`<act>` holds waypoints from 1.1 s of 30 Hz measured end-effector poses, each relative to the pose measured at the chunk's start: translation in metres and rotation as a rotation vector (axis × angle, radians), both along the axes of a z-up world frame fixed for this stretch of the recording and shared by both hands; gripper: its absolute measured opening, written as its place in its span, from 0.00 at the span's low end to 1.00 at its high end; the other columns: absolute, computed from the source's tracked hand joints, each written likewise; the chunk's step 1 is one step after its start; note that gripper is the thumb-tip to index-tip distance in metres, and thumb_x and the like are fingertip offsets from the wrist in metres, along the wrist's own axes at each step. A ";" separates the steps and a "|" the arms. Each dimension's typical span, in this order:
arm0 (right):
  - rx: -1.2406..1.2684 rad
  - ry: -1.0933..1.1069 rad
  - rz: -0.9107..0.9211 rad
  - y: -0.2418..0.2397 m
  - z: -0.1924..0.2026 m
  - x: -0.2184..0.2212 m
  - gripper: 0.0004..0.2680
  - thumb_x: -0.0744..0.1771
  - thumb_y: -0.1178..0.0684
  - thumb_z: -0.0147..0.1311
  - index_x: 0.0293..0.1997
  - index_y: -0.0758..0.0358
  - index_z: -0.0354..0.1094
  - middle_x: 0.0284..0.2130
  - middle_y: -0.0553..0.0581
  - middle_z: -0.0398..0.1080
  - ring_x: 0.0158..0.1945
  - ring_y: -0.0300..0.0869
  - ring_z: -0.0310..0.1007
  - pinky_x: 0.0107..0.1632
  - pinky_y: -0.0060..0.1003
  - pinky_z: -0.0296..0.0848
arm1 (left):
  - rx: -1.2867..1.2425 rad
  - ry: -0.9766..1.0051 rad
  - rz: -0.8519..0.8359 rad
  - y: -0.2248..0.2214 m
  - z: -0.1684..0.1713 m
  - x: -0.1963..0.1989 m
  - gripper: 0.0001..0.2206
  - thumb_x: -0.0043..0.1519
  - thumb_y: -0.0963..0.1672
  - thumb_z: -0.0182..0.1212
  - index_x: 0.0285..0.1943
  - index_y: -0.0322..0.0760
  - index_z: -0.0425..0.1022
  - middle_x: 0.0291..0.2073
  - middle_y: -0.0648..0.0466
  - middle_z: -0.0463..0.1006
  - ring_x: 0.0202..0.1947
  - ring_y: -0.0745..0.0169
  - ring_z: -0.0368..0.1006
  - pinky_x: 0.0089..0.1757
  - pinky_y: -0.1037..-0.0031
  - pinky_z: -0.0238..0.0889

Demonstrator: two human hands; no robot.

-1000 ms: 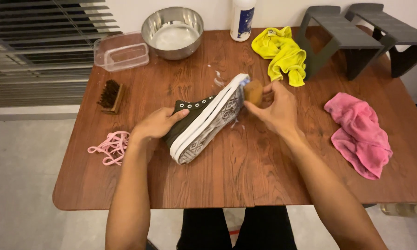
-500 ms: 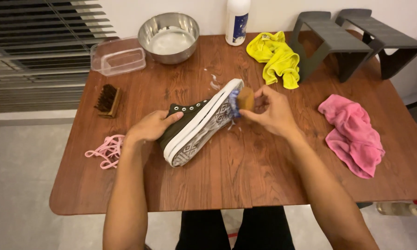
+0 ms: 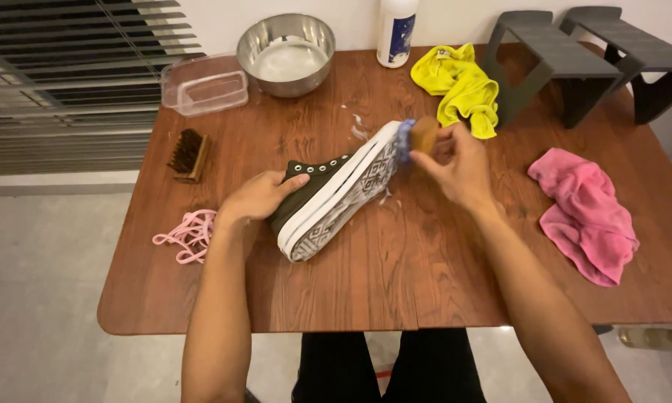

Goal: Scrubbing the white rubber foxing of a black high-top sneaker using a small brush and cleaning solution on a workbench.

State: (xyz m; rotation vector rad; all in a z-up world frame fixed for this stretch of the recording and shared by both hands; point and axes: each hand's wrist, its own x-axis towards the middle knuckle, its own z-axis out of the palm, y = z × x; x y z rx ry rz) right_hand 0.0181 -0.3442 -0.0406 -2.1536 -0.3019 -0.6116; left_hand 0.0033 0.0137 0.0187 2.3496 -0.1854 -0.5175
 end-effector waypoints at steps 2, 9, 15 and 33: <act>-0.011 0.015 0.047 0.008 0.013 -0.017 0.19 0.60 0.49 0.77 0.44 0.63 0.66 0.28 0.60 0.73 0.33 0.49 0.75 0.36 0.39 0.72 | -0.003 0.004 0.002 0.000 -0.001 0.000 0.25 0.64 0.59 0.53 0.29 0.37 0.77 0.21 0.46 0.74 0.31 0.49 0.74 0.36 0.65 0.66; -0.024 -0.039 0.122 0.022 -0.002 -0.010 0.20 0.57 0.49 0.79 0.41 0.63 0.67 0.26 0.60 0.73 0.32 0.53 0.76 0.35 0.42 0.72 | 0.008 0.011 0.023 0.000 0.002 -0.003 0.26 0.64 0.59 0.52 0.31 0.35 0.78 0.22 0.43 0.74 0.31 0.46 0.74 0.35 0.63 0.66; -0.017 -0.076 0.030 0.016 -0.011 -0.008 0.20 0.59 0.47 0.79 0.41 0.62 0.65 0.27 0.60 0.71 0.31 0.52 0.75 0.34 0.41 0.71 | 0.001 -0.004 0.018 0.000 -0.008 0.003 0.26 0.63 0.59 0.54 0.32 0.34 0.78 0.23 0.42 0.75 0.32 0.46 0.74 0.36 0.63 0.66; 0.124 -0.065 -0.028 -0.024 -0.018 0.011 0.18 0.65 0.47 0.76 0.44 0.61 0.63 0.28 0.54 0.70 0.29 0.42 0.72 0.35 0.33 0.70 | -0.064 0.057 0.028 -0.006 0.026 -0.014 0.21 0.63 0.55 0.57 0.26 0.38 0.76 0.16 0.52 0.68 0.24 0.57 0.69 0.27 0.70 0.62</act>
